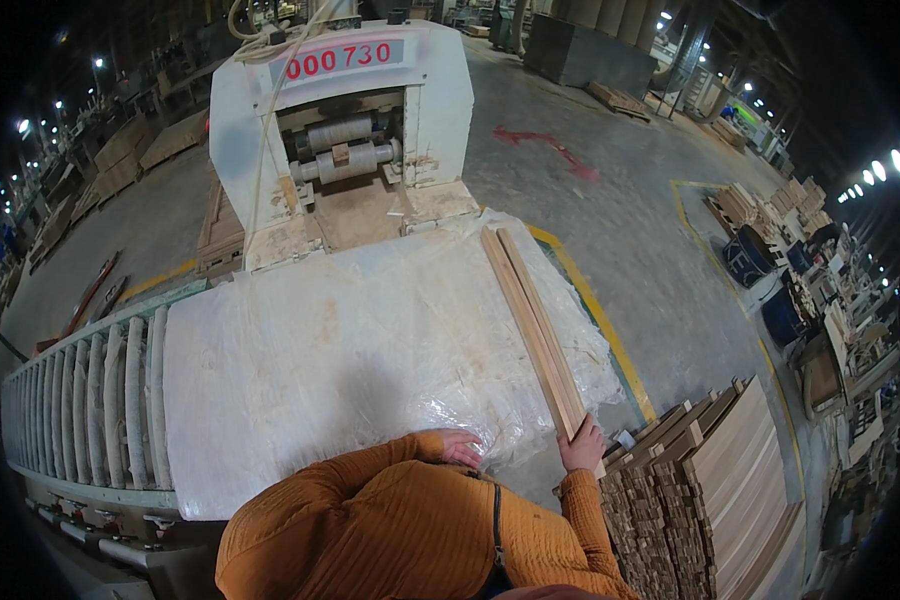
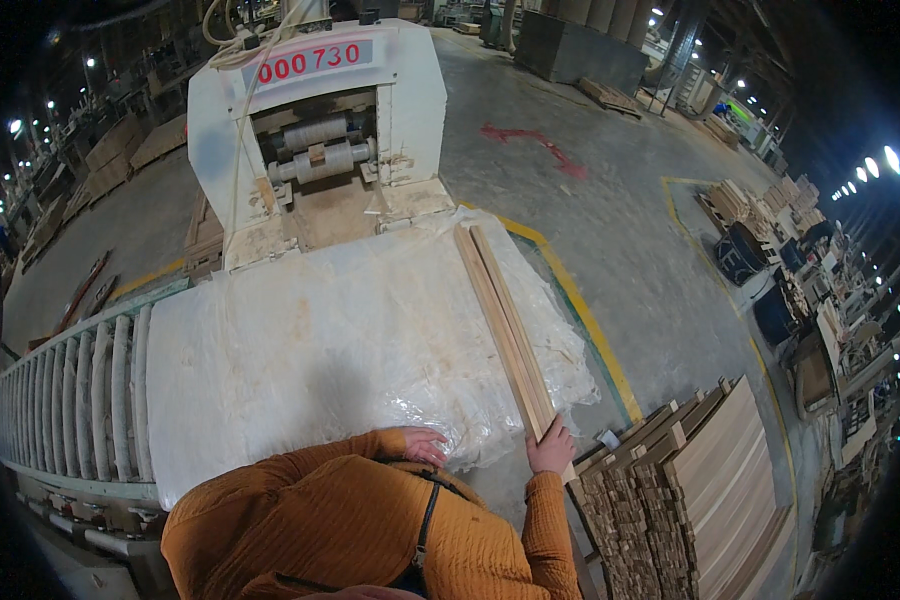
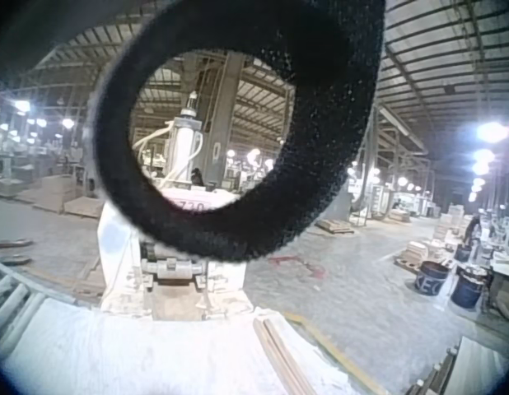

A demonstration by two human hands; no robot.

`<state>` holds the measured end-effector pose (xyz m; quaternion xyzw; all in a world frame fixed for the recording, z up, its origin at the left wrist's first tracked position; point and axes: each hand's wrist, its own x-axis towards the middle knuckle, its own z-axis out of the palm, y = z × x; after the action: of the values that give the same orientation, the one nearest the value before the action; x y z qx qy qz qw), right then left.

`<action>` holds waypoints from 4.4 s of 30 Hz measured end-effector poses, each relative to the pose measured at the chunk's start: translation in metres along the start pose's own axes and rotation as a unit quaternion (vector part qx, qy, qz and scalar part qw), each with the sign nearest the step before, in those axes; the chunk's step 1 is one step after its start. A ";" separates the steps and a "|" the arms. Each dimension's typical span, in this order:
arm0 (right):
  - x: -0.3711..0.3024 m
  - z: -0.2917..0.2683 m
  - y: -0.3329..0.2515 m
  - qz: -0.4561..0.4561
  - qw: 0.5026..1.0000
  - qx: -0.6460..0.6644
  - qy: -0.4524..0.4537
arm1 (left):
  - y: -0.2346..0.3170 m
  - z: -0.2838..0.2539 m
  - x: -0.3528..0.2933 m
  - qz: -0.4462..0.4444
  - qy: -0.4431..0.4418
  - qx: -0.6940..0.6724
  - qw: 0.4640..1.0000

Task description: The person repeatedly feeds thin wooden planks into a machine, retrieves them from the output side, and stacks them on a nearby pallet. The process is continuous and repetitive throughout the clip.

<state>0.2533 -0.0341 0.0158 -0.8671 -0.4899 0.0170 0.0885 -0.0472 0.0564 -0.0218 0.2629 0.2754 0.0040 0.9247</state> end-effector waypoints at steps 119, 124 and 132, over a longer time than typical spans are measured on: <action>-0.116 -0.021 -0.024 -0.055 0.559 0.503 -0.657 | -0.183 0.199 0.028 0.351 0.214 -0.350 0.842; -0.124 -0.014 -0.013 -0.072 0.566 0.501 -0.650 | -0.208 0.203 0.028 0.383 0.156 -0.235 0.880; -0.128 0.013 0.016 -0.202 0.769 0.443 -0.414 | -0.213 0.195 0.057 0.304 0.217 -0.322 0.870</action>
<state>0.1986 -0.1500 -0.0068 -0.5215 -0.5813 0.5711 0.2528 0.0717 -0.2128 -0.0160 0.0141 0.3588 0.4299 0.8284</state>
